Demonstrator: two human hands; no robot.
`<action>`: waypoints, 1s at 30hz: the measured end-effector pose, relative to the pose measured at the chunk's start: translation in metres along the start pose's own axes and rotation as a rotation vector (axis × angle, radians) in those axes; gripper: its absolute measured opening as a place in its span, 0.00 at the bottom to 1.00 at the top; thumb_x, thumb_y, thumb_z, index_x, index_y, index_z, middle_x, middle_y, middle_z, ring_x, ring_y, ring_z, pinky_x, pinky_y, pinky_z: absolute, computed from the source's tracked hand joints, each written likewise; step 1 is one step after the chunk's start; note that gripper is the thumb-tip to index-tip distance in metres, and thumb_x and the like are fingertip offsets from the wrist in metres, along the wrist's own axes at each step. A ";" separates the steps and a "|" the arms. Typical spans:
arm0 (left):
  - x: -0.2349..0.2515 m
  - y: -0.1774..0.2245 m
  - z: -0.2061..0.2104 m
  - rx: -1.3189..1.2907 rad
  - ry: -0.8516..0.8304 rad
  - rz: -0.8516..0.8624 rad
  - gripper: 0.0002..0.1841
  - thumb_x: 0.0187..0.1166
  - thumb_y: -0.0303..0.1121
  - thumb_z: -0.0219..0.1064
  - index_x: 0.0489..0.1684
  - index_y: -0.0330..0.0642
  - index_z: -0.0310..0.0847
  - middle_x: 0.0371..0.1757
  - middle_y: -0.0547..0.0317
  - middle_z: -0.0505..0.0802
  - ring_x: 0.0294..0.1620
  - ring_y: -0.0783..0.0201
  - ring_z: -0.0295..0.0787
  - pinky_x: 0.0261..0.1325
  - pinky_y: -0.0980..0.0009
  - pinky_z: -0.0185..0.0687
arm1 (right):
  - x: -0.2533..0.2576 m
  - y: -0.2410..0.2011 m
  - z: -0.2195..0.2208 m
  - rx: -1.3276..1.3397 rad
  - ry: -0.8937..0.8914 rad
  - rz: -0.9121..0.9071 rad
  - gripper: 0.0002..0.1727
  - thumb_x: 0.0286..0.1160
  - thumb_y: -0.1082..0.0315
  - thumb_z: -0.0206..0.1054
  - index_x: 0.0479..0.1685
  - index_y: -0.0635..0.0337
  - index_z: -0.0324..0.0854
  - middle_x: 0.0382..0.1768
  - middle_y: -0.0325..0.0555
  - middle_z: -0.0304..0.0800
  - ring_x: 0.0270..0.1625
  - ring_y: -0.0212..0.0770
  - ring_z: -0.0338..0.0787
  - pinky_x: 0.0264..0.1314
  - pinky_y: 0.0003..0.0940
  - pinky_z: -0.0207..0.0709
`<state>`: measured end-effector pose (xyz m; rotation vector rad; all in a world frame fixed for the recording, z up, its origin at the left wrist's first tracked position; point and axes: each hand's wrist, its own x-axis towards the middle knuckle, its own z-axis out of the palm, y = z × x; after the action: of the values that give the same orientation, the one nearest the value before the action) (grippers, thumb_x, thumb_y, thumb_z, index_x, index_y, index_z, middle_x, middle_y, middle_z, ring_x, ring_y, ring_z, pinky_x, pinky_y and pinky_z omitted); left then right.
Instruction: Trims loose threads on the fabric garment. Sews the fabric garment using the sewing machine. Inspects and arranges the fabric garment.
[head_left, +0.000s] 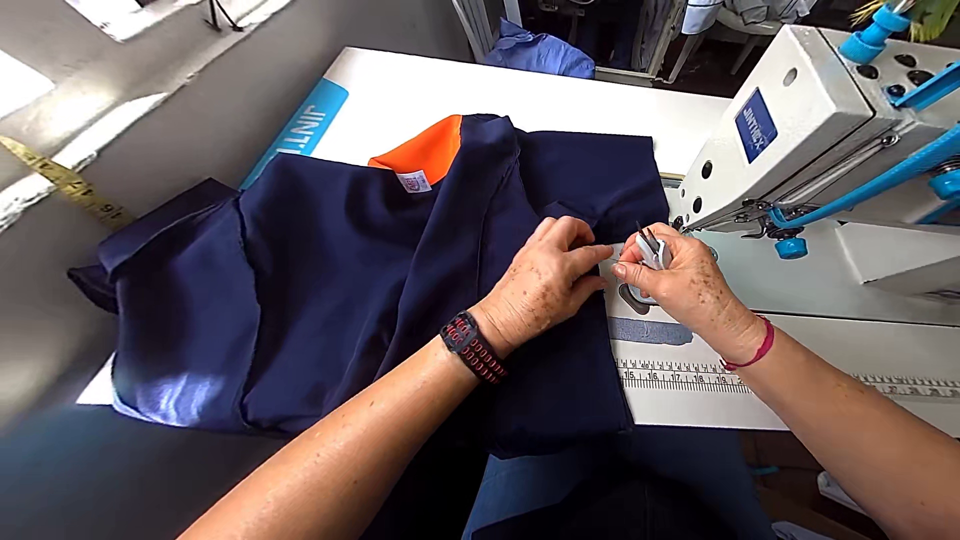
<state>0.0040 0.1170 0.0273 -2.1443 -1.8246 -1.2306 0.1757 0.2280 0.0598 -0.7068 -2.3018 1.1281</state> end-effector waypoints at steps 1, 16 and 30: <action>0.002 0.000 0.005 -0.017 0.011 0.004 0.08 0.71 0.30 0.74 0.42 0.39 0.96 0.48 0.43 0.93 0.51 0.49 0.89 0.56 0.59 0.84 | -0.006 -0.008 -0.005 0.040 -0.075 -0.029 0.03 0.67 0.72 0.75 0.29 0.59 0.87 0.40 0.41 0.88 0.28 0.26 0.82 0.28 0.19 0.76; 0.025 0.011 -0.022 -0.908 0.139 -0.831 0.06 0.77 0.20 0.69 0.34 0.40 0.90 0.38 0.61 0.96 0.42 0.71 0.93 0.51 0.73 0.90 | 0.001 0.003 -0.005 -0.463 0.007 -0.315 0.16 0.72 0.64 0.74 0.52 0.67 0.92 0.39 0.56 0.90 0.44 0.55 0.90 0.46 0.48 0.83; -0.030 0.074 -0.030 0.032 -0.212 -0.171 0.10 0.79 0.36 0.65 0.40 0.41 0.90 0.32 0.57 0.89 0.30 0.61 0.88 0.32 0.64 0.86 | -0.031 0.023 -0.019 -0.087 0.098 0.015 0.22 0.72 0.60 0.75 0.58 0.64 0.80 0.32 0.39 0.81 0.28 0.27 0.76 0.29 0.22 0.70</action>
<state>0.0525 0.0554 0.0609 -2.2164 -2.1362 -1.0271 0.2164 0.2313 0.0458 -0.7947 -2.2770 0.9825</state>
